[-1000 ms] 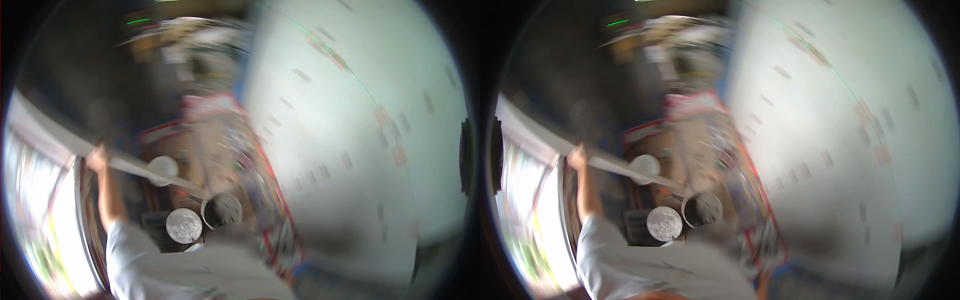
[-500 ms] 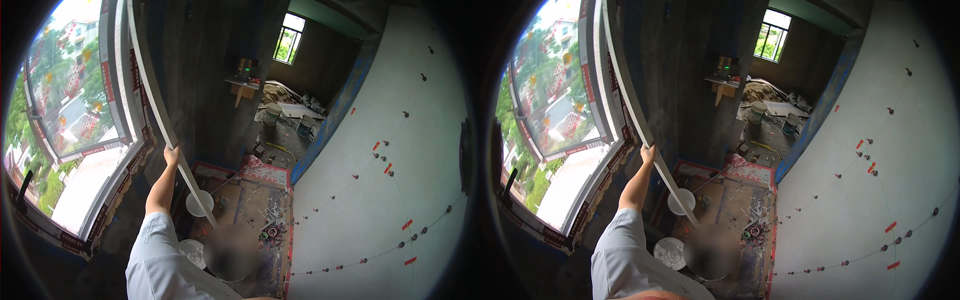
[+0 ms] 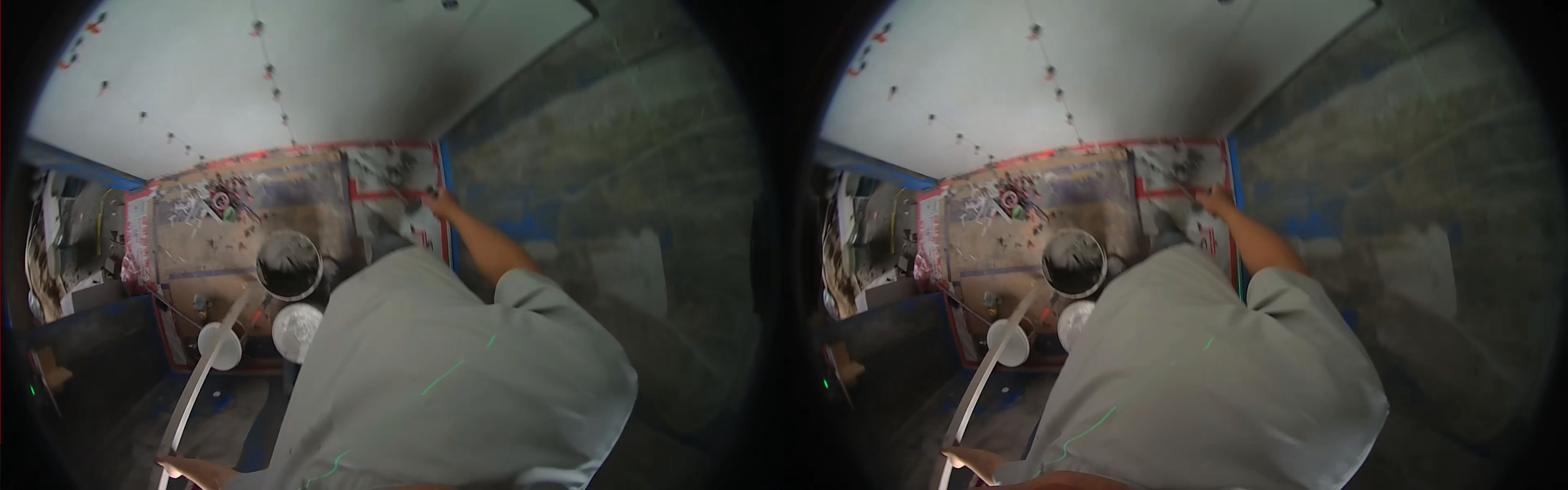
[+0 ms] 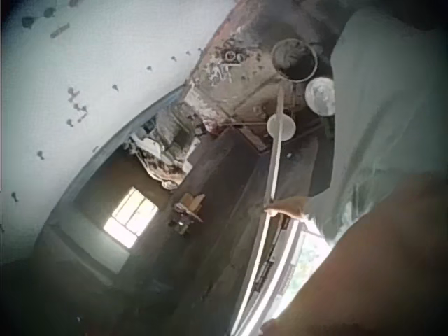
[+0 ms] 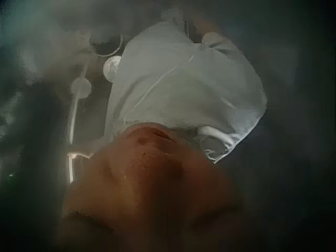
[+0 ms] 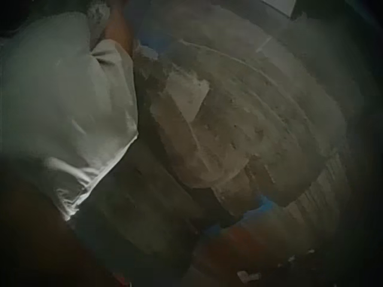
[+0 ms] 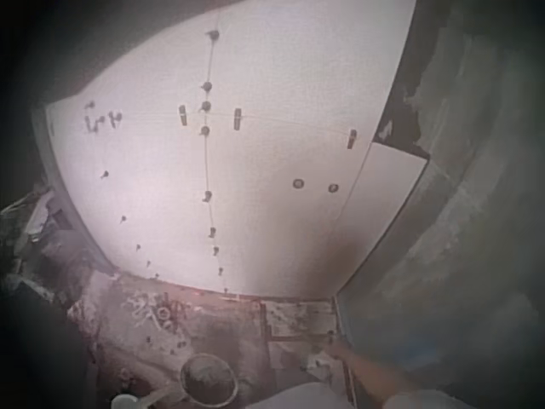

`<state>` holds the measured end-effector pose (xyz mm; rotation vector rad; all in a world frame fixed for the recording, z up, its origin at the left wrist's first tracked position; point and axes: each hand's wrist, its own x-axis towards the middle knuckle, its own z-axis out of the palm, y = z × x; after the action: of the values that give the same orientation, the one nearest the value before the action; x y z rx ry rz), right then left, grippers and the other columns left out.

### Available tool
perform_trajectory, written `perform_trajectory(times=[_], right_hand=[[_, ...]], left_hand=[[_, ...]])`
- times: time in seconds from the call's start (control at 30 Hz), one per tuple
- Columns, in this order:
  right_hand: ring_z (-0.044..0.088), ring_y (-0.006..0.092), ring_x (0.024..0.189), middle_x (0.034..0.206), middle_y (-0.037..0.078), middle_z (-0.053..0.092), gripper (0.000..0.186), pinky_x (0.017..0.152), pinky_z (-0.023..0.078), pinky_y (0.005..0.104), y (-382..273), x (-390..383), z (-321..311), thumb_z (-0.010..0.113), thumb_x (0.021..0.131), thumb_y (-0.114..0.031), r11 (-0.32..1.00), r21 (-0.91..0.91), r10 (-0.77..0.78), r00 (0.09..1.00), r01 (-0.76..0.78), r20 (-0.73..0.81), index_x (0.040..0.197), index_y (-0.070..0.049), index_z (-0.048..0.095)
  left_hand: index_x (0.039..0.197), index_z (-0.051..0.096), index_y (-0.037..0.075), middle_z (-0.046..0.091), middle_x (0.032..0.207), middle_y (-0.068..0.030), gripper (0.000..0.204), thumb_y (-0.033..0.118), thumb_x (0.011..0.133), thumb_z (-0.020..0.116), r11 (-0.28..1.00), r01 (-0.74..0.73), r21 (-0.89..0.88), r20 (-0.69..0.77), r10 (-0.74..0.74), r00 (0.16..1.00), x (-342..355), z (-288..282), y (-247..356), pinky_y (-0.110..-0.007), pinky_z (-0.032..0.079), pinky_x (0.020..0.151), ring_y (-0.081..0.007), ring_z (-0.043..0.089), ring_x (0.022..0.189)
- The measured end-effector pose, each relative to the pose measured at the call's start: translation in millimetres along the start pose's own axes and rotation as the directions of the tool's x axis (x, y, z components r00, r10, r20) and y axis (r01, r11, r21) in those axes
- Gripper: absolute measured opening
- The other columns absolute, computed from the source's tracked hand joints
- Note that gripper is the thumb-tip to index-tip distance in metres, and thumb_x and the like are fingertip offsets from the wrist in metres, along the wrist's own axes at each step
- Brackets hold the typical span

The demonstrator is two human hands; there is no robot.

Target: Measure, align, and hammer wall tiles into place using a mallet and levels.

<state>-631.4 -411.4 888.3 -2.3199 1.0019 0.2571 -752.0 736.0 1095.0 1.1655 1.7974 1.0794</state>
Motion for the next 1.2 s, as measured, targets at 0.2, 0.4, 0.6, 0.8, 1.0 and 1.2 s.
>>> perform_trajectory(times=[0.2,0.4,0.6,0.8,1.0,1.2], right_hand=[[0.062,0.0161,0.051,0.065,0.007,0.065,0.030,0.047,0.050,0.0336,45.3,-45.4,-29.7,0.076,0.088,-0.029,0.986,0.158,0.043,0.998,-0.050,0.050,0.087,0.000,0.068],[0.057,0.0159,0.054,0.071,0.004,0.058,0.060,0.047,0.045,0.0325,155.9,-45.2,-50.9,0.077,0.088,-0.029,0.742,0.419,0.436,0.852,-0.523,0.291,0.133,0.001,0.052],[0.056,0.0166,0.051,0.068,0.003,0.058,0.023,0.044,0.045,0.0310,200.9,18.2,-62.3,0.073,0.093,-0.026,0.687,0.394,0.467,0.787,-0.610,0.404,0.092,-0.008,0.059],[0.060,0.0205,0.059,0.074,0.007,0.059,0.026,0.055,0.052,0.0383,287.2,145.9,-103.4,0.072,0.093,-0.026,0.733,0.327,0.385,0.760,-0.596,0.523,0.098,-0.005,0.058],[0.061,0.0198,0.061,0.074,0.006,0.061,0.021,0.055,0.053,0.0365,238.5,263.0,-156.3,0.068,0.095,-0.025,0.726,0.316,0.443,0.767,-0.611,0.465,0.092,-0.006,0.059],[0.063,0.0210,0.062,0.074,0.006,0.061,0.023,0.056,0.054,0.0377,124.3,320.2,-158.5,0.068,0.096,-0.025,0.844,0.240,0.348,0.829,-0.480,0.438,0.093,-0.005,0.059]], left_hand=[[0.126,0.060,-0.005,0.071,0.120,-0.0172,0.070,0.053,0.089,0.074,0.961,-0.112,0.254,0.115,0.085,0.990,-28.1,-12.0,-44.6,-0.045,0.062,0.081,-0.0332,0.071,0.100],[0.141,0.056,0.003,0.067,0.132,-0.0127,0.045,0.028,0.104,0.048,0.840,0.044,0.540,0.817,-0.536,0.211,-298.2,34.5,-301.9,-0.043,0.054,0.097,-0.0272,0.068,0.113],[0.133,0.062,-0.005,0.071,0.124,-0.0193,0.062,0.036,0.089,0.079,0.659,-0.740,0.136,0.880,-0.423,-0.215,-707.5,-23.8,-397.4,-0.038,0.054,0.097,-0.0301,0.069,0.113],[0.131,0.062,-0.007,0.072,0.119,-0.0224,0.056,0.034,0.094,0.074,0.737,-0.650,0.185,0.921,-0.361,-0.148,-847.4,-47.2,-376.4,-0.039,0.055,0.096,-0.0296,0.070,0.111],[0.125,0.067,-0.004,0.074,0.115,-0.0175,0.048,0.031,0.093,0.076,0.759,-0.609,0.230,0.972,-0.205,0.112,-879.9,-50.5,-319.1,-0.037,0.055,0.094,-0.0228,0.070,0.106],[0.130,0.060,-0.005,0.064,0.119,-0.0109,0.048,0.011,0.088,0.075,0.519,-0.474,-0.711,0.526,0.840,0.131,-919.5,-26.4,23.8,-0.041,0.049,0.097,-0.0232,0.063,0.099]])
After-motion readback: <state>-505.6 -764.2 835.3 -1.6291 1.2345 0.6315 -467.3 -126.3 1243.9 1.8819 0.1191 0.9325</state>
